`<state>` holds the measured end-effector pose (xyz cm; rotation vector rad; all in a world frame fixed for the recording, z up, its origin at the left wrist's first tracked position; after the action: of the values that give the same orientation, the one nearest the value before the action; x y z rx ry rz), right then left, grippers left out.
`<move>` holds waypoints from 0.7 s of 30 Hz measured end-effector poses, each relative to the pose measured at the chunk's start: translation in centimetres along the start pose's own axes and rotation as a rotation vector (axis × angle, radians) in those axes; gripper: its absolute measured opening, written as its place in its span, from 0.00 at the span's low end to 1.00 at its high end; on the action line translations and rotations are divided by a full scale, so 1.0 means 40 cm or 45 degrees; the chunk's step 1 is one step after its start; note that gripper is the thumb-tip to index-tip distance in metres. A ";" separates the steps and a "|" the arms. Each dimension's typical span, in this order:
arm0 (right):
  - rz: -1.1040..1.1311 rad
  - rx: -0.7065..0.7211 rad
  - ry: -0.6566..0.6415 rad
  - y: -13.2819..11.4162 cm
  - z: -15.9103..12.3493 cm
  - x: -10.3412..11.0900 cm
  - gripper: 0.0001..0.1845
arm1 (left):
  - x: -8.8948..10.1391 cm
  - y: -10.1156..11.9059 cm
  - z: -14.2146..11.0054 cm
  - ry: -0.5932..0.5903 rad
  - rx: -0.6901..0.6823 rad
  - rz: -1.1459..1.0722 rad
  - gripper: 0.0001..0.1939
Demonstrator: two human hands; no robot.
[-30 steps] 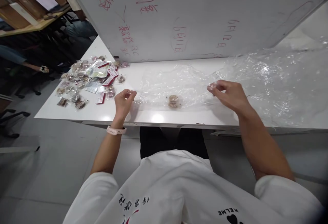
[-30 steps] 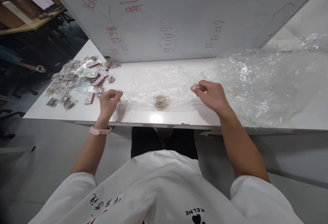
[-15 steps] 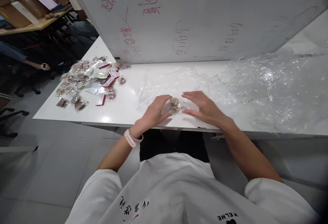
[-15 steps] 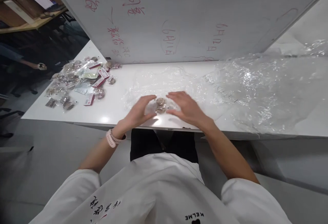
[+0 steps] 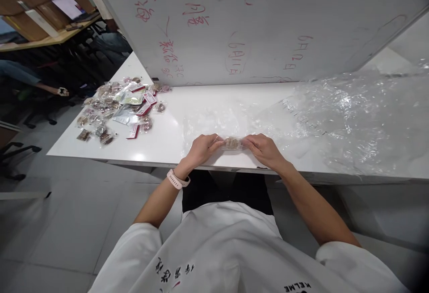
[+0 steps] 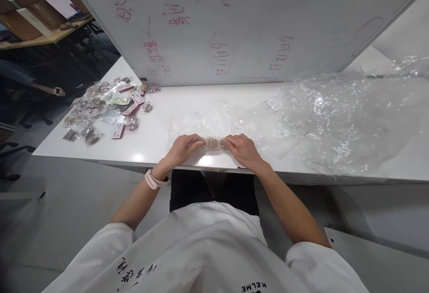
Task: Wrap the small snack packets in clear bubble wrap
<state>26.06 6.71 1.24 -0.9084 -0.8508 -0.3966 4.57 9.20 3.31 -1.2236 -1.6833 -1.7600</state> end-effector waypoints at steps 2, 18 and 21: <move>0.027 -0.144 -0.067 -0.002 0.006 0.005 0.26 | -0.005 -0.007 0.001 -0.042 0.135 0.044 0.20; -0.379 -0.316 0.292 0.044 0.088 0.084 0.34 | -0.126 0.069 -0.079 0.424 -0.464 0.486 0.18; -0.218 -0.368 0.157 0.115 0.128 0.103 0.36 | -0.130 0.061 -0.067 0.463 -0.467 0.465 0.16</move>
<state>29.08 13.73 3.74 -1.0682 -0.7711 -0.7311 8.42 4.84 0.86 -1.1724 -0.8979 -1.9559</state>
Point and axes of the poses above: each hand's wrist, its own z-axis towards the middle knuckle, its own x-axis out of the back of the hand, y = z × x, the point moved 4 cm from there along z, towards the middle knuckle, and after that the axes turned 15 degrees about x, right-handed, at the moved point
